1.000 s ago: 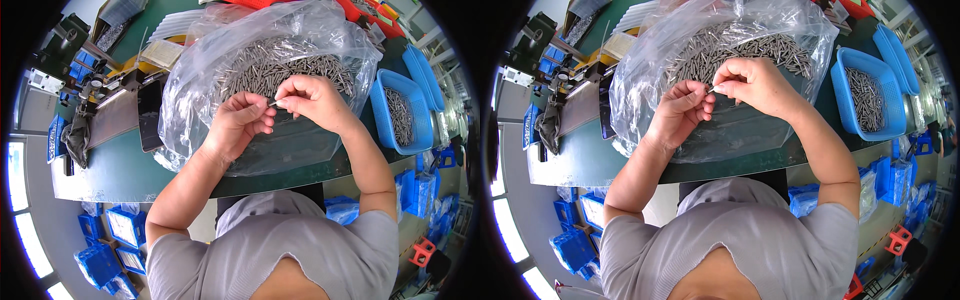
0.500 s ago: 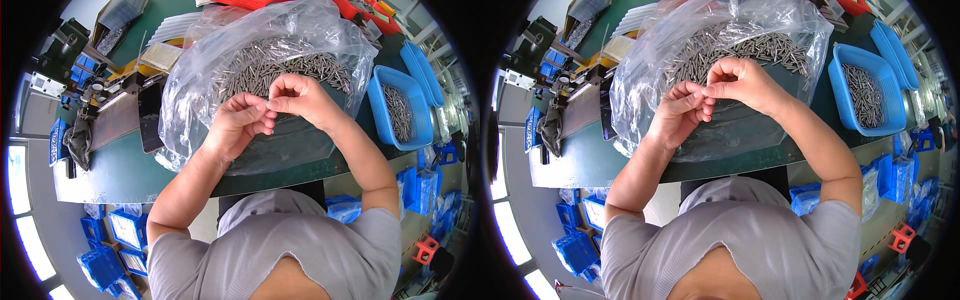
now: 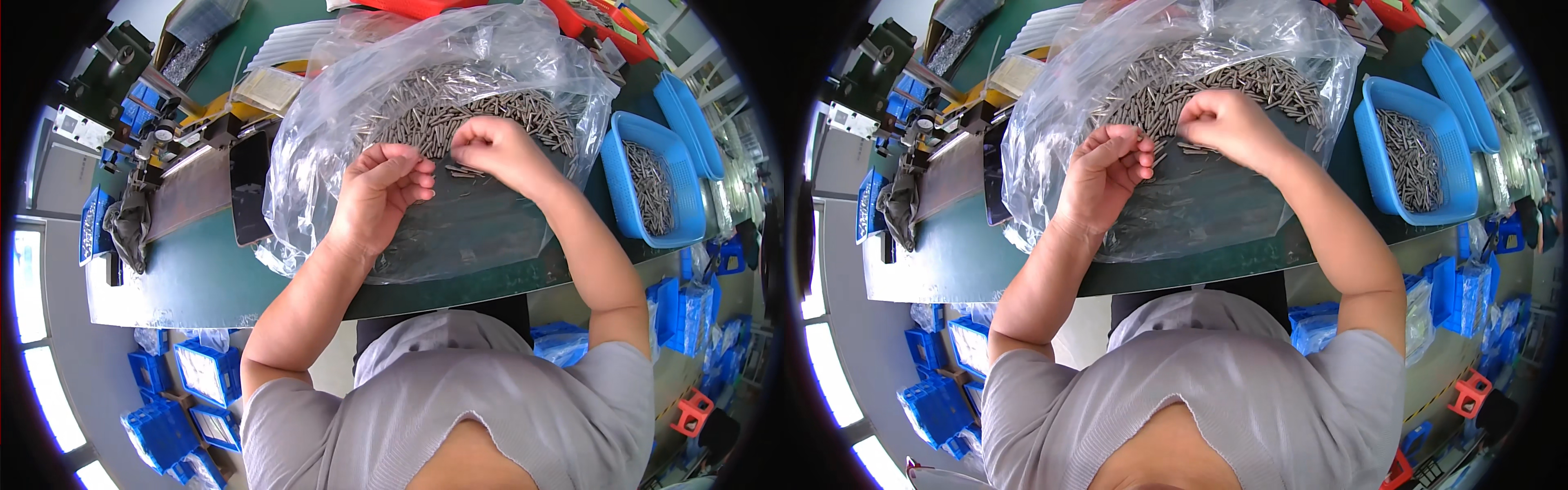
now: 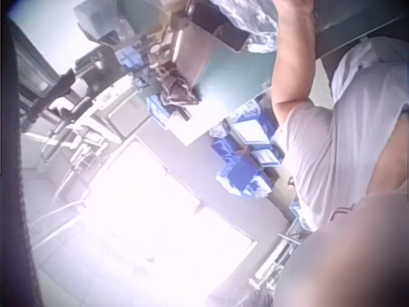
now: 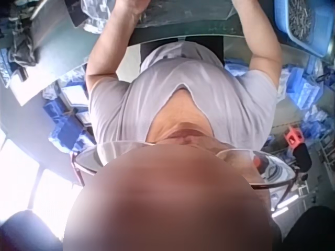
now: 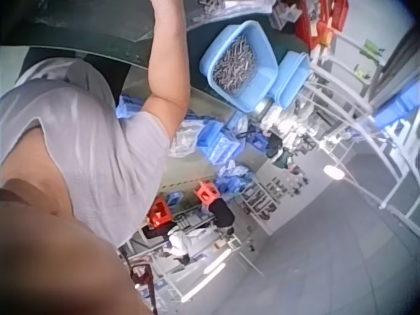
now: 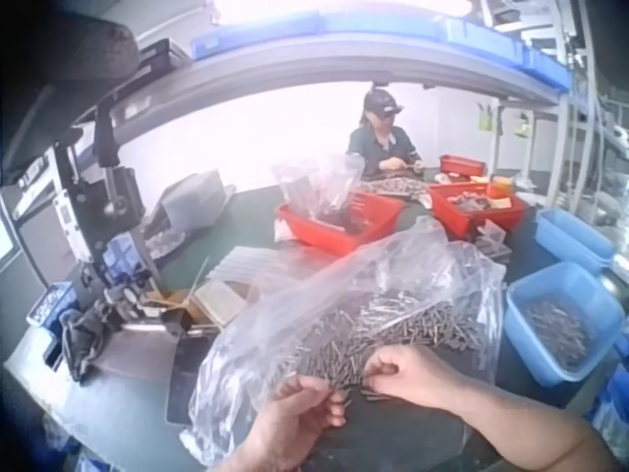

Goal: Sorting small metal pins from a large plastic bag into blue storage bins on a workbench.

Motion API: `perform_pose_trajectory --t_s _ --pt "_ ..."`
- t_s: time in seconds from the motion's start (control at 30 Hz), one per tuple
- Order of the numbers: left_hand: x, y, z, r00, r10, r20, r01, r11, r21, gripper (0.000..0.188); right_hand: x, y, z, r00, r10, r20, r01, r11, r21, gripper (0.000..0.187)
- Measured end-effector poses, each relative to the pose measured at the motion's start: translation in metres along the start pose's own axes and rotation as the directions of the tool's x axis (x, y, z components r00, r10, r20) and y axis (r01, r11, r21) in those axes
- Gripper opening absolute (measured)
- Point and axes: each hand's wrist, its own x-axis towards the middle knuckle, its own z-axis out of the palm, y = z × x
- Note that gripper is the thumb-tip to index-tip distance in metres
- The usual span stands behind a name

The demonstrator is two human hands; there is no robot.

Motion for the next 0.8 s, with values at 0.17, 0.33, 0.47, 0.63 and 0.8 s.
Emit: perform_pose_trajectory --t_s 0.17,0.33,0.47,0.63,0.8 --pt "0.001 0.0 0.001 1.0 -0.011 0.025 0.011 1.0 0.003 0.008 -0.007 0.002 0.018 0.929 -0.369 0.017 0.296 0.715 -0.633 0.015" --pt "0.002 -0.002 -0.001 0.996 -0.032 0.08 0.032 0.999 0.006 0.008 -0.006 -0.002 0.017 0.954 -0.299 -0.029 0.245 0.83 -0.501 0.011" --pt "0.0 -0.003 0.001 0.99 -0.075 0.116 0.071 0.997 0.033 0.011 -0.011 -0.018 -0.002 0.991 -0.133 -0.033 0.136 0.974 0.182 0.013" --pt "0.001 -0.005 0.001 0.982 -0.113 0.151 0.117 0.993 -0.018 0.01 -0.013 -0.023 0.001 0.996 -0.054 0.064 0.025 0.923 0.384 0.012" --pt "0.001 -0.005 0.002 0.983 -0.109 0.149 0.113 0.993 -0.018 0.01 -0.014 -0.026 0.0 0.994 -0.076 0.081 0.036 0.91 0.412 0.011"
